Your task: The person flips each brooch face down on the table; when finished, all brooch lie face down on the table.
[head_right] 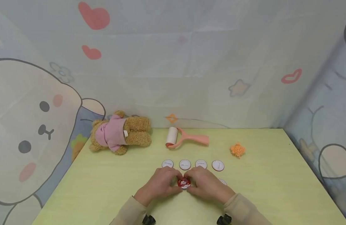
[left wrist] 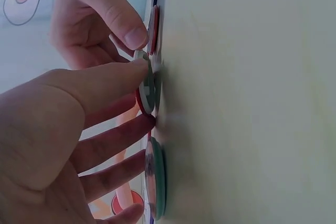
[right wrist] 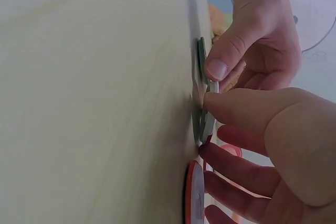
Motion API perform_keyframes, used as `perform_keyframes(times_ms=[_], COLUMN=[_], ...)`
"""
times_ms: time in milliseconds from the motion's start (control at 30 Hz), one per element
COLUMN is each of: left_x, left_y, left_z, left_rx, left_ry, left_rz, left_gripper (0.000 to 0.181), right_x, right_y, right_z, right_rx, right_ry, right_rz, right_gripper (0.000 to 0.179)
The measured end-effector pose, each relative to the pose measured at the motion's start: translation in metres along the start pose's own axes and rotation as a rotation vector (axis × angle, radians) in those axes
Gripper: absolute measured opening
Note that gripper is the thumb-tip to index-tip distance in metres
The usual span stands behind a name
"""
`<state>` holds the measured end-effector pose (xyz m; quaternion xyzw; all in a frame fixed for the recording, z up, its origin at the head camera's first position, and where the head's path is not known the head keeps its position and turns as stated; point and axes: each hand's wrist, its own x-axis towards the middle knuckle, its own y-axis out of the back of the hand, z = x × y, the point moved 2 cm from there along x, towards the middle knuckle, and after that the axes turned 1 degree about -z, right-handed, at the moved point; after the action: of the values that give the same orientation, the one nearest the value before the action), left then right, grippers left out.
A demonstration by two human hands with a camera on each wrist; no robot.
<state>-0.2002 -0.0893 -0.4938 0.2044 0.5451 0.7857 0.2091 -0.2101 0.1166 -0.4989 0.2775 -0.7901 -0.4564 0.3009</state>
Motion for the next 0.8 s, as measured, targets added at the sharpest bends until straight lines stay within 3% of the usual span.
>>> perform_keyframes(times_ms=[333,500,800], left_x=[0.0006,0.0001,0.0012], left_y=[0.0012,0.0021,0.0014], left_z=[0.0,0.0006,-0.0009], left_rx=[0.006,0.036,0.058], left_ry=[-0.033,-0.062,-0.056], left_rz=[0.036,0.084,0.126], left_gripper=[0.019,0.018,0.015], right_x=[-0.0003,-0.0001,0.001], right_y=[0.0017,0.0008,0.0008], right_z=[0.0041,0.0043,0.0043], right_rx=[0.058,0.065,0.079], right_ry=[0.02,0.01,0.019], right_rz=[0.02,0.029,0.026], right_gripper=[0.017,0.015,0.015])
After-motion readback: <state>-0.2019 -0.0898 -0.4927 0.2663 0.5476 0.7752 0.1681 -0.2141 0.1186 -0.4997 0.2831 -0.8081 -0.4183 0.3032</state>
